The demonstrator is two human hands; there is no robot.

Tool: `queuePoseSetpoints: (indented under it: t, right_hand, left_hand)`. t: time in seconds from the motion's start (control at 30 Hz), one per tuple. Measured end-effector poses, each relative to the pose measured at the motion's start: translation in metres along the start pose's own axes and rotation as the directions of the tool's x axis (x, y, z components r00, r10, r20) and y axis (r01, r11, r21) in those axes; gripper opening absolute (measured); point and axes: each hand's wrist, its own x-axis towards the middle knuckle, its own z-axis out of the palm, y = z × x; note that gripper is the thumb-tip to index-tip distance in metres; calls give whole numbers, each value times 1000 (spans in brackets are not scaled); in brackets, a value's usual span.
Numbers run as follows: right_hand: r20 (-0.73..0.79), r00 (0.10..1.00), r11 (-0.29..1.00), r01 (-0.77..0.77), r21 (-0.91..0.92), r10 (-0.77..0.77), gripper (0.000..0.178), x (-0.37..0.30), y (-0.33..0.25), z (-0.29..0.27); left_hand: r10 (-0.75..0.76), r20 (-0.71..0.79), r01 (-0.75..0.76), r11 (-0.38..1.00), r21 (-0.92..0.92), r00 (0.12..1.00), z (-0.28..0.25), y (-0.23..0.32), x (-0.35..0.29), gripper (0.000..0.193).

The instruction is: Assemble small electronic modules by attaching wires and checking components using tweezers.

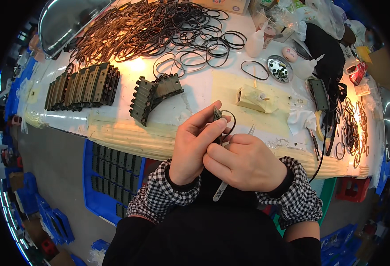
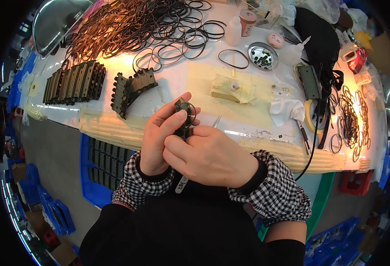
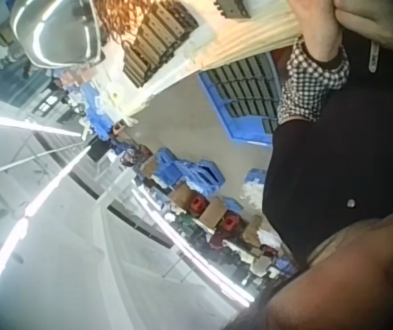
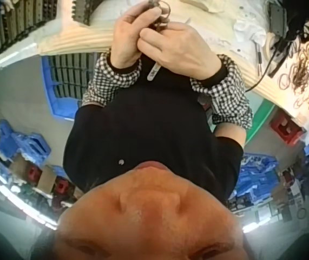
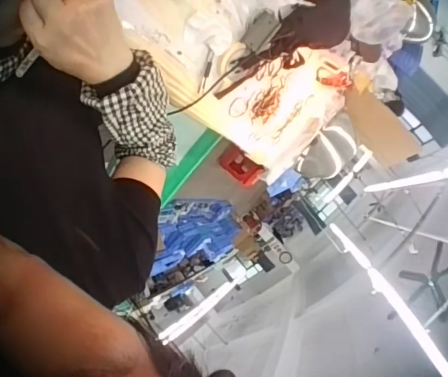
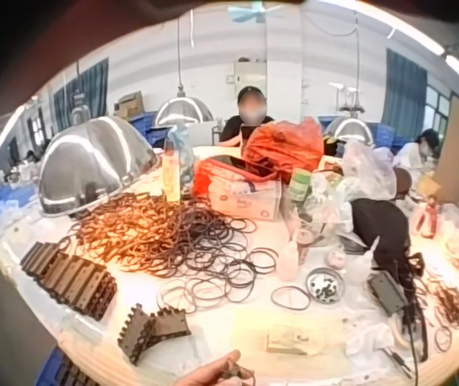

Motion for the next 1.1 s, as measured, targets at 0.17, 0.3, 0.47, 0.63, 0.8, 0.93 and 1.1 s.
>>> queuePoseSetpoints:
  t: [0.17,0.3,0.47,0.63,0.8,0.93,1.1]
  right_hand:
    - [-34,999,1000,2,-14,-2,11,1,2,1]
    - [-176,979,992,-84,97,100,16,2,3,-13]
    - [-371,743,821,-427,378,557,31,3,8,-20]
    - [-198,736,700,-472,535,647,24,-1,10,-21]
    - [-156,735,679,-493,544,660,19,-3,12,-22]
    - [-171,755,715,-486,502,633,18,-4,12,-22]
    - [-234,783,772,-429,469,577,18,-6,11,-16]
  left_hand:
    - [-16,20,16,1000,-19,1000,0,4,2,46]
    - [-21,76,26,997,-69,997,-6,3,2,46]
    - [87,223,-92,996,12,971,-10,-4,3,55]
    - [99,323,-123,991,56,941,-10,-2,1,51]
    - [49,333,-94,988,120,942,-11,1,-2,52]
    - [32,310,-39,999,18,950,-5,2,-4,50]
    - [32,317,-20,999,-41,948,-8,-2,-3,45]
